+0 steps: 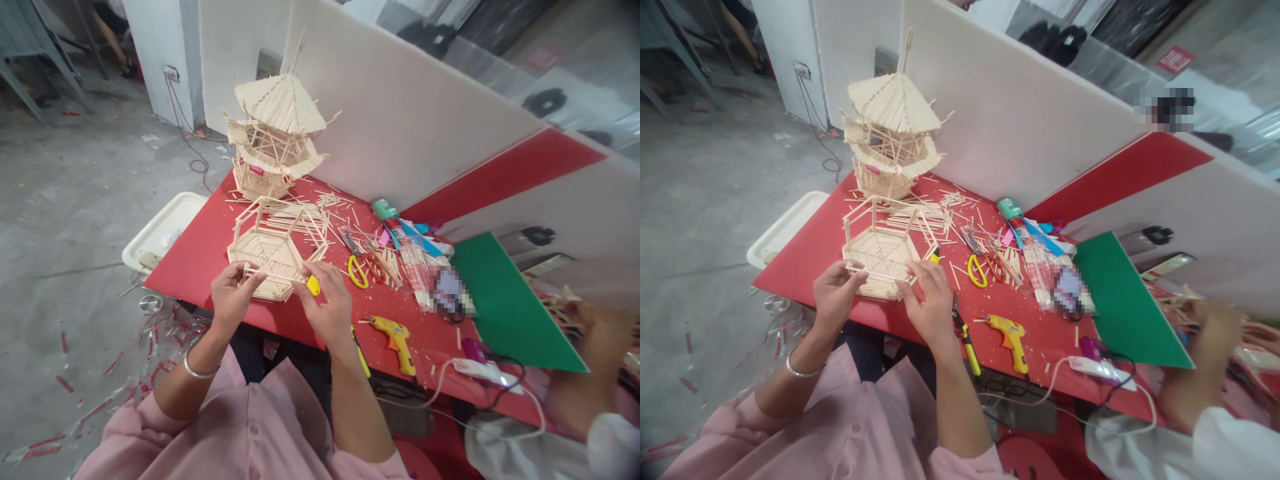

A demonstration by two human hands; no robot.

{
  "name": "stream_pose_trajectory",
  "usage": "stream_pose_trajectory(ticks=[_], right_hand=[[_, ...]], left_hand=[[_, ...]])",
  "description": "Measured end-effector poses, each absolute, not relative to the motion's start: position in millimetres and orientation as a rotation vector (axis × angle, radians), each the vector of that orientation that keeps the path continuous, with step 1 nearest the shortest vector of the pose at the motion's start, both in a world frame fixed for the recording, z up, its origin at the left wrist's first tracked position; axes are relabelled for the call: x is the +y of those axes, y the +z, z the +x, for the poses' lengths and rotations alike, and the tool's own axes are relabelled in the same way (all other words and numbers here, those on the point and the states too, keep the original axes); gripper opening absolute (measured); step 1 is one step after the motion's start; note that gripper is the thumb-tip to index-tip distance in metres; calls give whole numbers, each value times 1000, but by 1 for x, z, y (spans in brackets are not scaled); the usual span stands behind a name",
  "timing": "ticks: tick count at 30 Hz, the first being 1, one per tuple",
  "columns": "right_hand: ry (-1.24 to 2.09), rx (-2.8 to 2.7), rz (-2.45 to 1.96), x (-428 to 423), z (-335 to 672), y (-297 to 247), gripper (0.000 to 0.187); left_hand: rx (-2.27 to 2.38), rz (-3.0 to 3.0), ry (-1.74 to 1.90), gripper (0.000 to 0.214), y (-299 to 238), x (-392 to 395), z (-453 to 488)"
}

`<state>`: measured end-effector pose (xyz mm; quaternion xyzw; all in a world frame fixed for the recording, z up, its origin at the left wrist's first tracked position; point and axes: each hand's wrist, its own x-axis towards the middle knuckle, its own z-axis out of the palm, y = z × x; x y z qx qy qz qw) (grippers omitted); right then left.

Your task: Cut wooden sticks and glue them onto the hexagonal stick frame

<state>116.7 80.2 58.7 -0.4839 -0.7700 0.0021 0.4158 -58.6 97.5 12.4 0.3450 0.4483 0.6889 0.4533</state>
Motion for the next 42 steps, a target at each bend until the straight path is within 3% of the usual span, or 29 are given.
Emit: stream_pose_trajectory(ticks=[42], right_hand=[[4, -1933, -1217, 80, 116, 59, 30]], left_hand=[[1101, 848, 1683, 28, 9, 97, -59]])
